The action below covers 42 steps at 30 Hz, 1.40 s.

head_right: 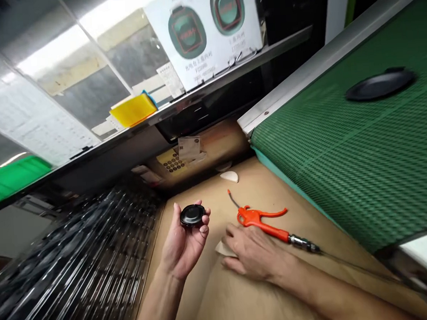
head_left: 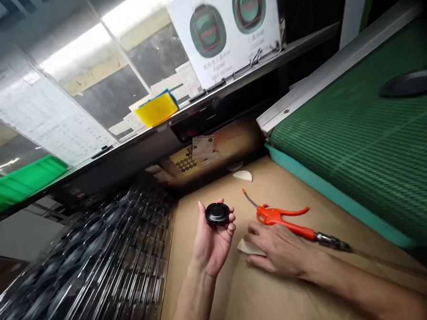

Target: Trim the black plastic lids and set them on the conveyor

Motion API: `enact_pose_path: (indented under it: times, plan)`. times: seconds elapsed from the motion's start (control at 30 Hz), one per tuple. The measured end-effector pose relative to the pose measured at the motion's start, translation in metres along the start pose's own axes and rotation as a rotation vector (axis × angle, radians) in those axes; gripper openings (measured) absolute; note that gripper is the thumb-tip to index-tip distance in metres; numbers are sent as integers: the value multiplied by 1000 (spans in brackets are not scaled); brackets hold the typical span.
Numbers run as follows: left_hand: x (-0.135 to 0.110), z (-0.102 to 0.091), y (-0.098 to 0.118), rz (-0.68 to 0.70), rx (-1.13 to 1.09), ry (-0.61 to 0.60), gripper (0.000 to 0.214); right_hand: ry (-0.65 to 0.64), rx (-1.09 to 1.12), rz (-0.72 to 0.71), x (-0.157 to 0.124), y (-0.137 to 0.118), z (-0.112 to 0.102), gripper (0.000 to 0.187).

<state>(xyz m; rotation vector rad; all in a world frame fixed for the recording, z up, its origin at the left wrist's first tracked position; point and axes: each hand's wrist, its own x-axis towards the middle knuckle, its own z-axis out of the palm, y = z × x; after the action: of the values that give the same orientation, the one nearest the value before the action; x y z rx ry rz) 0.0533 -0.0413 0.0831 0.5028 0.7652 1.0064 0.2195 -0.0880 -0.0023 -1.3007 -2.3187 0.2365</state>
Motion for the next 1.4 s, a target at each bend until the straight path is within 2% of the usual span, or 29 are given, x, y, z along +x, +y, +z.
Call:
enact_pose_path:
  times: [0.13, 0.27, 0.37, 0.43, 0.53, 0.6, 0.7, 0.93, 1.03, 1.17, 1.27, 1.4]
  plan:
    - [1, -40, -8, -18, -79, 34, 50, -73, -32, 30, 0, 1, 6, 25]
    - [9, -63, -18, -2, -73, 7, 53, -105, -35, 37, 1, 0, 9, 27]
    - [12, -71, -26, 62, 70, -7, 46, 21, 45, 39, 2, 2, 8, 32]
    - [11, -73, -33, 86, 214, -24, 46, 182, 117, 63, 3, 5, 7, 33]
    - [7, -73, -43, 162, 466, -25, 59, 405, 177, 85, 6, 11, 3, 36]
    - [4, -72, -49, 250, 612, -6, 65, 446, 193, 79, 6, 15, 1, 38]
    - [0, -70, -53, 280, 685, 2, 71, 381, 222, 43, 5, 18, -1, 38]
    - [1, -67, -42, 230, 505, 77, 75, 265, 299, -19, 3, 18, -1, 39]
    - [3, -68, -43, 190, 363, 72, 68, 232, 328, -10, 2, 14, -1, 42]
    - [3, -64, -46, 171, 140, 37, 50, 307, 340, -13, 4, 13, 1, 40]
    - [1, -58, -46, 159, 46, 60, 50, 396, 317, 57, 5, 14, 1, 35]
    - [-1, -55, -46, 83, -35, 67, 51, 385, 328, 119, 5, 13, 1, 35]
